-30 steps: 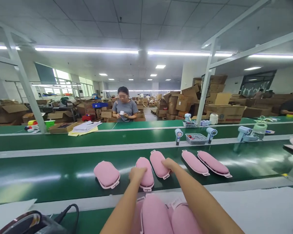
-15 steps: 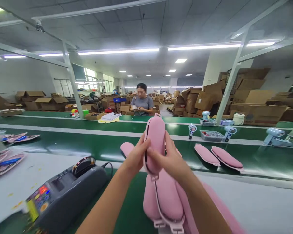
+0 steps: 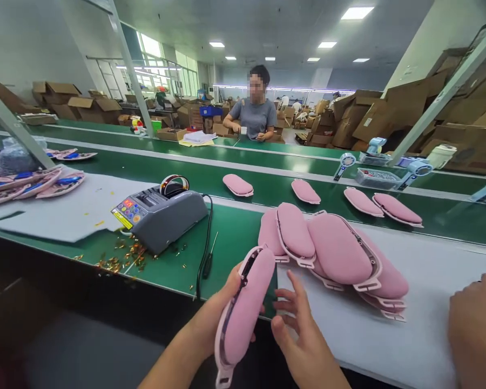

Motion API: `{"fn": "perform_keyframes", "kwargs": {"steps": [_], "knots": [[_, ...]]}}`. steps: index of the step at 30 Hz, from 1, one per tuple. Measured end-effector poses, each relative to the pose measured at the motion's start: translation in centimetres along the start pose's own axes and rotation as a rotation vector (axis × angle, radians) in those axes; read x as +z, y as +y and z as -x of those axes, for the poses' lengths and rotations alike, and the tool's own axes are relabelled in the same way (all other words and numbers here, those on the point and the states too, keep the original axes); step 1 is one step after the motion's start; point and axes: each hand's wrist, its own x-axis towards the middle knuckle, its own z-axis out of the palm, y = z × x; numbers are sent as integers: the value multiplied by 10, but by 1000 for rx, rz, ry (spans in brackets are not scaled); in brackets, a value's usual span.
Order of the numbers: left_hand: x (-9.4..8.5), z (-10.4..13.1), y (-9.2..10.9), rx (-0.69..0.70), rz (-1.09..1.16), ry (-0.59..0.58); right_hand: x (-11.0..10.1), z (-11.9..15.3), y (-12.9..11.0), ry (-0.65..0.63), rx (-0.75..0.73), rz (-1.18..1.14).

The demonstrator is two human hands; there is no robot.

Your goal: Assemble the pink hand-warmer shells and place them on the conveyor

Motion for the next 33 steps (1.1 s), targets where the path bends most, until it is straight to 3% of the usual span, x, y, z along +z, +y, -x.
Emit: {"fn": "perform_keyframes", "kwargs": {"steps": [3,6,9,11,15,18,25,33], "knots": [[1,2,-15,256,-71,58,11,10,-19,-55,33,-253],[3,2,-18,332,-30,-35,13,9,-38,-107,26,-296],[-2,-1,-10,254,153,-103,3,1,-37,15,73,-176],[-10,-5,-6,148,285,-87,-4,-4,-25,117,38,-20],[-26,-17,-7,20,456,-3,-12,-9,-2,306,-310,446],[-28,-20,-10,-9,493,19,-16,-8,2,205,-491,678],[-23,-18,-7,-25,516,-43,-31,-5,7,-48,-498,857],[-28,-19,-10,-22,519,-159,-26,-11,-3,-2,-505,708]]}}
